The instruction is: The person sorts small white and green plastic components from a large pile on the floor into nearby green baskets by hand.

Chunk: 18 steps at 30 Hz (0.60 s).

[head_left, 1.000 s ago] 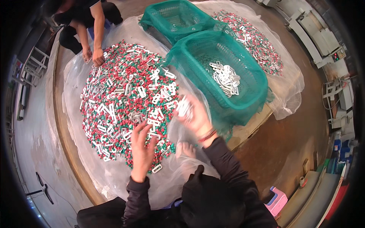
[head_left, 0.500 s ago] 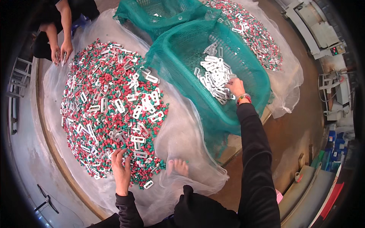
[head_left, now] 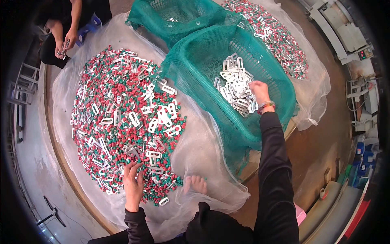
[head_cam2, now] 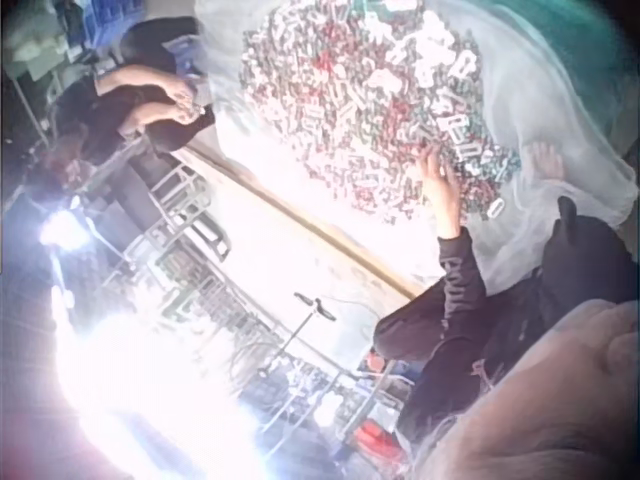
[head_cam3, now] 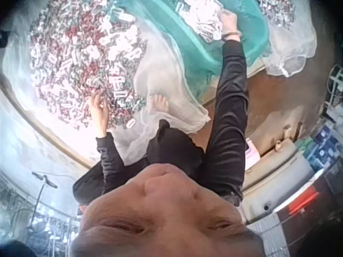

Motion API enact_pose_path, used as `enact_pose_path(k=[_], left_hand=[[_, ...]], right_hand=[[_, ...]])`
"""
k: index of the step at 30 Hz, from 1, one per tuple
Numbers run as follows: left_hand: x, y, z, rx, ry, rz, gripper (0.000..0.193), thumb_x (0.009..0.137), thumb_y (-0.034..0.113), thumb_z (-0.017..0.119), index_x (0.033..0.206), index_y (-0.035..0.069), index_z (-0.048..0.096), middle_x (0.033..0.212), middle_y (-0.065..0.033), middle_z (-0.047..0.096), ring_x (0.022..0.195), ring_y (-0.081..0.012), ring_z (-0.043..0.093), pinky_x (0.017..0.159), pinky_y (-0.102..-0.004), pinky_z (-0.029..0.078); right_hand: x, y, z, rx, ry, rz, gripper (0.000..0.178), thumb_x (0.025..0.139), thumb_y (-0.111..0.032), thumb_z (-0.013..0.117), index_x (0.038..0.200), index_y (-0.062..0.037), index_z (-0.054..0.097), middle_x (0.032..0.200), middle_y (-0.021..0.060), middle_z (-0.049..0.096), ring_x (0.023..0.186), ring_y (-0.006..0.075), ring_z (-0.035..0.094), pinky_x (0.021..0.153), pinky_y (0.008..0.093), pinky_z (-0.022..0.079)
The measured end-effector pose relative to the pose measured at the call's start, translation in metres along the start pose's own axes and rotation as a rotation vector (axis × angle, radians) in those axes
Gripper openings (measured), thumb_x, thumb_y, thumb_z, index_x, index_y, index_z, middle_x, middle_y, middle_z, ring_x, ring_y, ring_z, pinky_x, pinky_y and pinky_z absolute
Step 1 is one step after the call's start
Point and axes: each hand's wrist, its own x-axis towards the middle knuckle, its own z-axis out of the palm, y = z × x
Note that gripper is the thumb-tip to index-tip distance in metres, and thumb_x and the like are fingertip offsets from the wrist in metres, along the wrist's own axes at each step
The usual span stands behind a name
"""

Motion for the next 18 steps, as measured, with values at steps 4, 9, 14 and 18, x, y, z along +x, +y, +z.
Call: enact_pose_path(k=[4,9,14,18], left_hand=[[-0.002,-0.005,-0.006,0.044,-0.015,0.011,0.027,0.073,-0.004,0.052,0.098,0.003,0.057,0.103,-0.0139,0.050,0.096,-0.0301,0.050,0.082,-0.0364,0.041],[-0.006,0.000,-0.008,0.018,-0.050,-0.029,0.027,0.073,-0.003,0.053,0.099,0.003,0.057,0.102,-0.0139,0.050,0.095,-0.0300,0.051,0.081,-0.0367,0.041],[-0.021,-0.011,-0.014,0.066,-0.045,-0.111,0.024,0.074,-0.001,0.054,0.098,0.004,0.057,0.101,-0.0139,0.051,0.094,-0.0297,0.051,0.080,-0.0367,0.041],[-0.024,-0.005,-0.009,0.061,-0.033,-0.108,0.024,0.075,0.000,0.055,0.098,0.005,0.057,0.101,-0.0135,0.050,0.093,-0.0296,0.050,0.079,-0.0368,0.041]], right_hand=[[0.008,-0.016,0.024,0.781,-0.057,0.190,0.021,0.064,0.004,0.042,0.080,0.0062,0.056,0.077,0.0079,0.056,0.046,0.0096,0.036,0.042,0.0214,0.027],[0.028,0.021,0.047,-0.132,0.123,-0.095,0.029,0.074,-0.010,0.048,0.097,-0.0005,0.063,0.055,-0.0008,0.048,0.056,0.0132,0.050,0.055,0.0273,0.041],[0.013,0.023,0.067,-0.892,0.228,-0.472,0.022,0.074,-0.016,0.055,0.093,-0.0100,0.064,0.080,0.0165,0.058,0.080,0.0328,0.058,0.068,0.0406,0.046],[0.011,0.021,0.064,-1.097,0.140,-0.435,0.018,0.078,-0.020,0.051,0.087,-0.0102,0.063,0.087,0.0136,0.058,0.081,0.0328,0.057,0.068,0.0422,0.046]])
